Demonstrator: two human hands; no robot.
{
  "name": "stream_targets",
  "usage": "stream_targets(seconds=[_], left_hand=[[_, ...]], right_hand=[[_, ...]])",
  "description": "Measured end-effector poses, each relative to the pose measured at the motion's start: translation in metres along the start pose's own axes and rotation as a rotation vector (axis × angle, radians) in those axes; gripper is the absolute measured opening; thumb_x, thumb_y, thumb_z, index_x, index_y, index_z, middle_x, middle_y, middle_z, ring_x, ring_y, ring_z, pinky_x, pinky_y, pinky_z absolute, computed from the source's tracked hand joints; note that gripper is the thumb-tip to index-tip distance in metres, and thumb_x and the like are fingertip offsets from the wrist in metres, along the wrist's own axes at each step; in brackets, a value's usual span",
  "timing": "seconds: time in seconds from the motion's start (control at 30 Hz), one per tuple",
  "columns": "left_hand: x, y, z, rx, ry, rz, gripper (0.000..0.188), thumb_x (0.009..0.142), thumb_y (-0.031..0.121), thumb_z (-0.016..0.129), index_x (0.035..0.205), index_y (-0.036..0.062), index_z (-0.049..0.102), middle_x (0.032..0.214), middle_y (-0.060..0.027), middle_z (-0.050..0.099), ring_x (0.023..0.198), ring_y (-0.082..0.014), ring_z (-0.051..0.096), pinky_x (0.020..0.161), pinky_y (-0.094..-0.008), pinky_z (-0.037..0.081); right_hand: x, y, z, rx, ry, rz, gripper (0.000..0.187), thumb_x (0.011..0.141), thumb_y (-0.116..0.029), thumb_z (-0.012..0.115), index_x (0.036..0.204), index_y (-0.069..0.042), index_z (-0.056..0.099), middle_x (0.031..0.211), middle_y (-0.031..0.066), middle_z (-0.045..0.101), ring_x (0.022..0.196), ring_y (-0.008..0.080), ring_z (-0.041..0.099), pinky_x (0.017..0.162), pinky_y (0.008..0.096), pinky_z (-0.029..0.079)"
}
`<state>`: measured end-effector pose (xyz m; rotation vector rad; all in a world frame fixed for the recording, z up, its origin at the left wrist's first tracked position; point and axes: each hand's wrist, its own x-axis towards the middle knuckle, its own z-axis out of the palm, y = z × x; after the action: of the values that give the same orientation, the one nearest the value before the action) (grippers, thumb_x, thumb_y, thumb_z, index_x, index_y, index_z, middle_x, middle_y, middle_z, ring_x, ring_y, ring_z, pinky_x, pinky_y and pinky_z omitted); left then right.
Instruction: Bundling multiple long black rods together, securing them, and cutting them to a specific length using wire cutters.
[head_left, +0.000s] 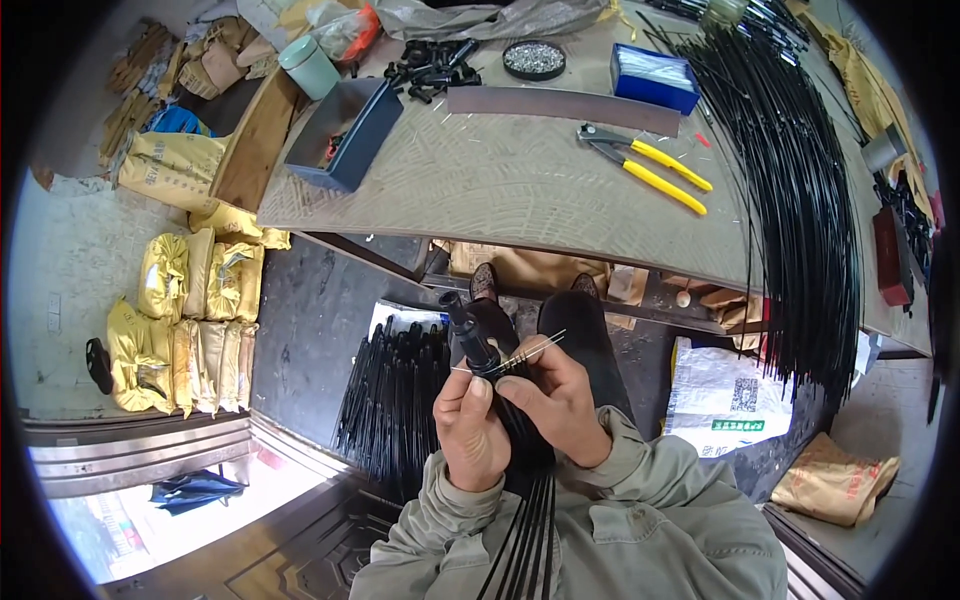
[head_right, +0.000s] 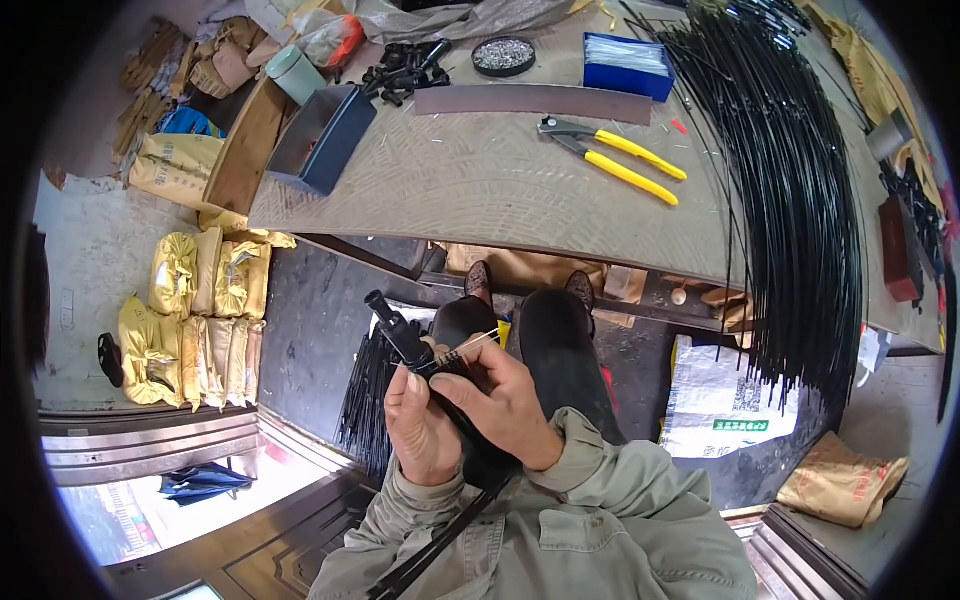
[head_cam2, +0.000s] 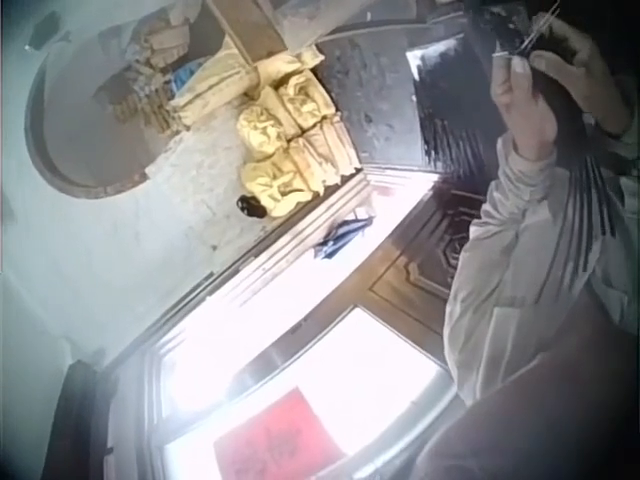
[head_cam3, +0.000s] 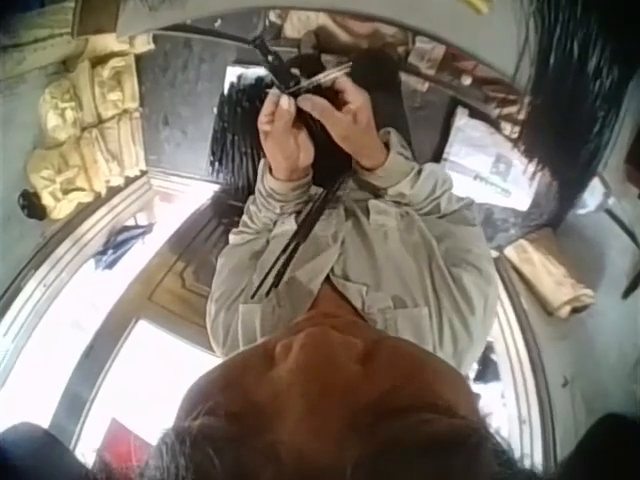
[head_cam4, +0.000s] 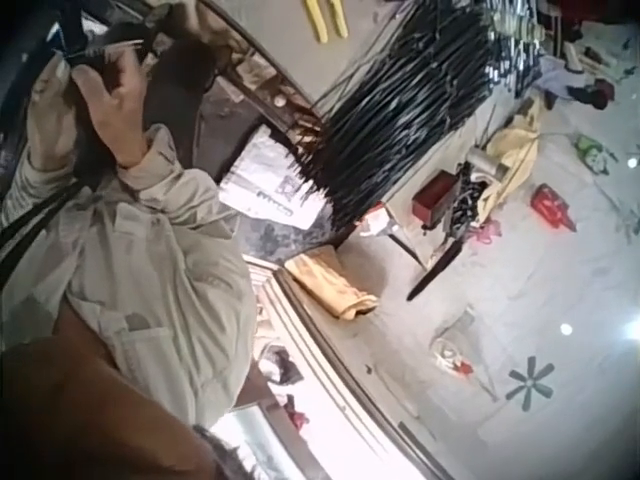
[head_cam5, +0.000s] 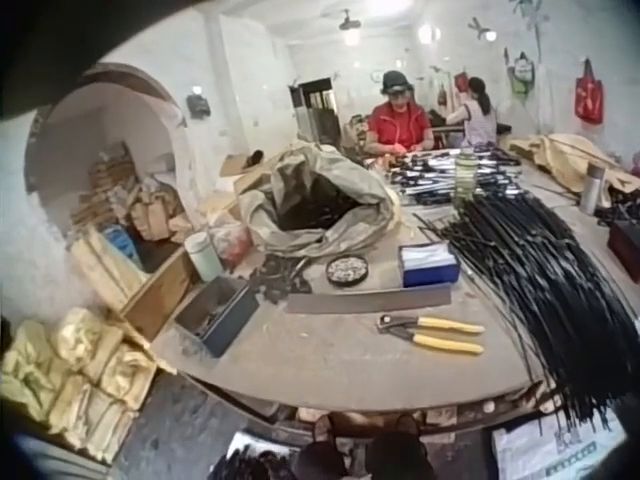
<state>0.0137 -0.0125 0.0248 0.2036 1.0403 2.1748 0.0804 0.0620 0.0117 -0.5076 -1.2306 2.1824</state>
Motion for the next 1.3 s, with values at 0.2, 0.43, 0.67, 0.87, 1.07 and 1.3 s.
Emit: stream_targets(seconds=[0.2, 0.43, 0.67, 0.87, 1.07, 1.3], left_hand=[[-0.008, -0.004, -0.002, 0.031, 0.031, 0.061, 0.033, 0.088, 0.01, 0.053, 0.116, -0.0077, 0.051, 0.107, -0.0091, 0.059, 0.096, -0.0141, 0.055, 0.09, -0.0263, 0.04], [-0.003, 0.004, -0.01, 0.041, -0.056, 0.02, 0.036, 0.088, 0.019, 0.056, 0.114, -0.0064, 0.052, 0.11, -0.0128, 0.058, 0.105, -0.0208, 0.053, 0.095, -0.0322, 0.039], [0.004, 0.007, -0.015, -0.056, -0.207, -0.081, 0.039, 0.086, 0.023, 0.059, 0.115, -0.0013, 0.052, 0.128, -0.0169, 0.048, 0.129, -0.0341, 0.032, 0.108, -0.0462, 0.024], [0.001, 0.003, -0.022, -0.082, -0.174, -0.094, 0.038, 0.086, 0.02, 0.059, 0.117, -0.001, 0.053, 0.135, -0.0142, 0.041, 0.134, -0.0284, 0.022, 0.11, -0.0458, 0.02], [-0.001, 0.002, -0.024, -0.103, -0.186, -0.057, 0.033, 0.088, 0.015, 0.054, 0.116, -0.0029, 0.053, 0.137, -0.0115, 0.039, 0.135, -0.0223, 0.019, 0.111, -0.0476, 0.015], [-0.005, -0.003, -0.029, -0.134, -0.171, -0.028, 0.043, 0.085, 0.018, 0.059, 0.12, -0.0055, 0.047, 0.135, -0.0149, 0.039, 0.133, -0.0273, 0.024, 0.111, -0.0469, 0.018]], right_hand=[[-0.005, 0.0, 0.01, -0.069, 0.063, -0.031, 0.021, 0.083, -0.01, 0.064, 0.093, 0.0, 0.049, 0.087, -0.0002, 0.046, 0.08, 0.0055, 0.044, 0.072, 0.0205, 0.038], [0.002, 0.002, -0.005, 0.142, -0.074, 0.115, 0.013, 0.082, -0.006, 0.064, 0.089, 0.002, 0.057, 0.083, 0.0007, 0.054, 0.078, 0.0063, 0.048, 0.069, 0.0219, 0.04], [-0.003, -0.001, 0.001, 0.058, -0.005, 0.049, 0.012, 0.081, -0.008, 0.066, 0.086, 0.002, 0.062, 0.078, -0.0003, 0.058, 0.07, 0.0044, 0.049, 0.06, 0.0206, 0.04], [-0.003, -0.008, 0.001, -0.137, -0.052, -0.104, 0.011, 0.082, -0.004, 0.064, 0.088, 0.004, 0.06, 0.079, 0.0006, 0.058, 0.071, 0.0059, 0.051, 0.06, 0.0221, 0.041], [-0.003, -0.004, -0.001, -0.151, -0.059, -0.111, 0.011, 0.082, -0.004, 0.063, 0.088, 0.004, 0.06, 0.08, 0.0034, 0.059, 0.072, 0.0075, 0.052, 0.06, 0.0228, 0.041], [-0.003, 0.004, -0.005, 0.192, -0.16, 0.14, 0.015, 0.082, -0.009, 0.063, 0.09, 0.003, 0.061, 0.076, 0.0036, 0.057, 0.071, 0.007, 0.051, 0.061, 0.0231, 0.041]])
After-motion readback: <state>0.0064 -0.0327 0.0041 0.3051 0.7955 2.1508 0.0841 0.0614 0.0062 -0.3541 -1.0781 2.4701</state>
